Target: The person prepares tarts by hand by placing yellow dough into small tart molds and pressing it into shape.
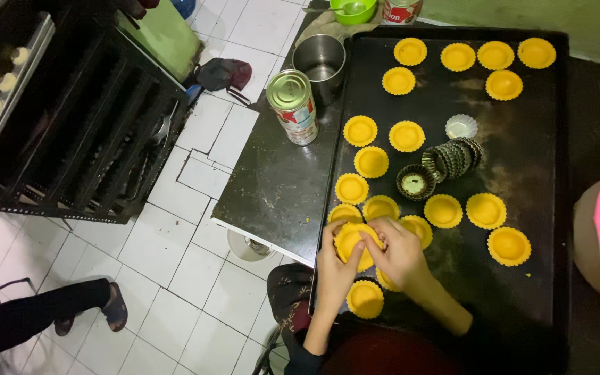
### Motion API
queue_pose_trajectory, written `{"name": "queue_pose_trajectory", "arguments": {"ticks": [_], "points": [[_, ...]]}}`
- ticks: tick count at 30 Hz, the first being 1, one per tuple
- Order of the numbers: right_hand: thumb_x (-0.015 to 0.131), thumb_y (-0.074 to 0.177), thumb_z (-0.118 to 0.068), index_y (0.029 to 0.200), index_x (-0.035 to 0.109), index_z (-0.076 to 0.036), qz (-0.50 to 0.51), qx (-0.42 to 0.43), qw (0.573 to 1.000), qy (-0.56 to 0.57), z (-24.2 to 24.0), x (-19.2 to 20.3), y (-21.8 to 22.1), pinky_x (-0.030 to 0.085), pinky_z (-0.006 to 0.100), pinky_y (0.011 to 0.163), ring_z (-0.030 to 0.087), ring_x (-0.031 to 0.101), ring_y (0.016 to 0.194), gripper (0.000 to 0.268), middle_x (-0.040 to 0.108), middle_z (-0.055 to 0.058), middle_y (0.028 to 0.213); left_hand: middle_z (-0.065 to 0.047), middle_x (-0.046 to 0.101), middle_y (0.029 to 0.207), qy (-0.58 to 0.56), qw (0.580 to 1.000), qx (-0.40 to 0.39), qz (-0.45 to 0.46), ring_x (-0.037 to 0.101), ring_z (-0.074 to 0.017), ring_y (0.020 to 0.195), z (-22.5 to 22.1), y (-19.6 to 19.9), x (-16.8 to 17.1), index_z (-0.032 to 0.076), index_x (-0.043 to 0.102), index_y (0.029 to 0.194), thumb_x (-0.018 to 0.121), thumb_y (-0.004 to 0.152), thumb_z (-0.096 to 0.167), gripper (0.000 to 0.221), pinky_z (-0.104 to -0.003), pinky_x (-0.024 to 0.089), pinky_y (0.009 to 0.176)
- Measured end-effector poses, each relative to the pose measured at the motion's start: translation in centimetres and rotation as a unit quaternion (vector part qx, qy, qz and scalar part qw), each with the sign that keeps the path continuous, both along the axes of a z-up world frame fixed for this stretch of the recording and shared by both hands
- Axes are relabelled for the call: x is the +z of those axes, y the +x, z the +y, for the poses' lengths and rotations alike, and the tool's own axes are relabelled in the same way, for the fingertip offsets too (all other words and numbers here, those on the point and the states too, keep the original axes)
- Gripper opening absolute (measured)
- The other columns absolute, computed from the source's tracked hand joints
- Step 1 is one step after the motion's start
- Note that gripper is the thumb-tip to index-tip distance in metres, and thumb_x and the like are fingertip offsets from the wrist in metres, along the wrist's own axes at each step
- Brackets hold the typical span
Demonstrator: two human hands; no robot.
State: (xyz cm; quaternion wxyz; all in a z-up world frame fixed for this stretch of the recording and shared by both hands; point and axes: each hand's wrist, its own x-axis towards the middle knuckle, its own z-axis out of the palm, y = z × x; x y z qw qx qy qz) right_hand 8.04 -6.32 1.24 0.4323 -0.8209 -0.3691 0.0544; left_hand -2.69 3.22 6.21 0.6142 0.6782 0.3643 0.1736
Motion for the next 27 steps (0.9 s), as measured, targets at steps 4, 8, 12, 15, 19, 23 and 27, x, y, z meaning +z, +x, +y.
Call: {"name": "queue_pose_trajectory", "arguments": {"ticks": [4, 8, 12, 15, 19, 23, 27], "points": [[0.072, 0.085, -0.023, 0.088, 0.067, -0.014, 0.02, 0.003, 1.0, -0.003, -0.5, -0.6, -0.3, 0.05, 0.024, 0.047, 0.019, 0.061, 0.054, 0.01, 0.055, 0.004, 0.061, -0.019, 0.07, 0.097, -0.001, 1.0, 0.027, 0.014, 0.068, -0.026, 0.092, -0.3, -0.2, -3.1, 0.005, 0.059, 0.116, 0.069, 0.091, 0.017, 0.03, -0.037, 0.057, 0.076], [0.072, 0.085, -0.024, 0.098, 0.066, -0.009, 0.057, 0.053, 0.996, -0.038, -0.2, 1.4, 0.1, 0.054, 0.032, 0.051, 0.024, 0.066, 0.061, 0.021, 0.063, 0.01, 0.071, -0.019, 0.072, 0.092, 0.074, 0.997, 0.005, 0.034, 0.07, -0.0258, 0.087, -0.5, -0.4, -2.9, 0.005, 0.062, 0.114, 0.058, 0.097, 0.018, 0.021, -0.036, 0.058, 0.071], [0.074, 0.083, -0.021, 0.087, 0.069, -0.008, 0.05, 0.091, 0.994, -0.031, -0.7, 0.2, 1.5, 0.053, 0.03, 0.051, 0.023, 0.065, 0.06, 0.015, 0.062, 0.008, 0.066, -0.023, 0.071, 0.095, 0.108, 0.993, -0.05, 0.021, 0.07, -0.0318, 0.091, -0.6, -0.7, -2.0, 0.002, 0.062, 0.117, 0.051, 0.099, 0.016, 0.024, -0.041, 0.057, 0.074], [0.072, 0.086, -0.023, 0.08, 0.065, -0.01, 0.047, 0.089, 0.995, -0.023, -1.4, -1.4, 1.6, 0.05, 0.027, 0.05, 0.02, 0.063, 0.059, 0.016, 0.056, 0.005, 0.059, -0.025, 0.068, 0.106, 0.087, 0.994, -0.065, -0.003, 0.066, -0.0372, 0.1, -0.4, 0.1, 0.2, 0.003, 0.056, 0.123, 0.049, 0.098, 0.01, 0.027, -0.045, 0.054, 0.083], [0.069, 0.089, -0.023, 0.079, 0.063, -0.008, 0.038, 0.073, 0.996, -0.038, -1.6, -0.6, 1.2, 0.051, 0.025, 0.053, 0.02, 0.063, 0.061, 0.018, 0.057, 0.007, 0.061, -0.023, 0.067, 0.103, 0.103, 0.993, -0.054, 0.023, 0.066, -0.0367, 0.101, -0.8, -0.5, -2.1, 0.005, 0.056, 0.121, 0.048, 0.1, 0.015, 0.024, -0.044, 0.053, 0.084], [0.063, 0.09, -0.029, 0.104, 0.063, -0.006, 0.056, 0.151, 0.987, -0.004, -1.6, 0.1, 1.5, 0.048, 0.03, 0.079, 0.019, 0.064, 0.089, 0.027, 0.067, 0.005, 0.096, -0.016, 0.063, 0.083, 0.178, 0.978, -0.105, 0.011, 0.061, -0.0307, 0.071, -0.8, -0.8, -2.8, 0.005, 0.054, 0.114, 0.04, 0.101, 0.019, 0.024, -0.035, 0.043, 0.063], [0.065, 0.088, -0.025, 0.094, 0.063, -0.007, 0.035, 0.133, 0.99, 0.018, -1.4, -1.1, 1.7, 0.046, 0.029, 0.075, 0.019, 0.065, 0.081, 0.019, 0.068, 0.004, 0.088, -0.019, 0.067, 0.094, 0.161, 0.98, -0.116, 0.007, 0.064, -0.0406, 0.082, -0.7, -0.4, -1.5, 0.008, 0.052, 0.114, 0.041, 0.1, 0.017, 0.02, -0.039, 0.045, 0.07]]}}
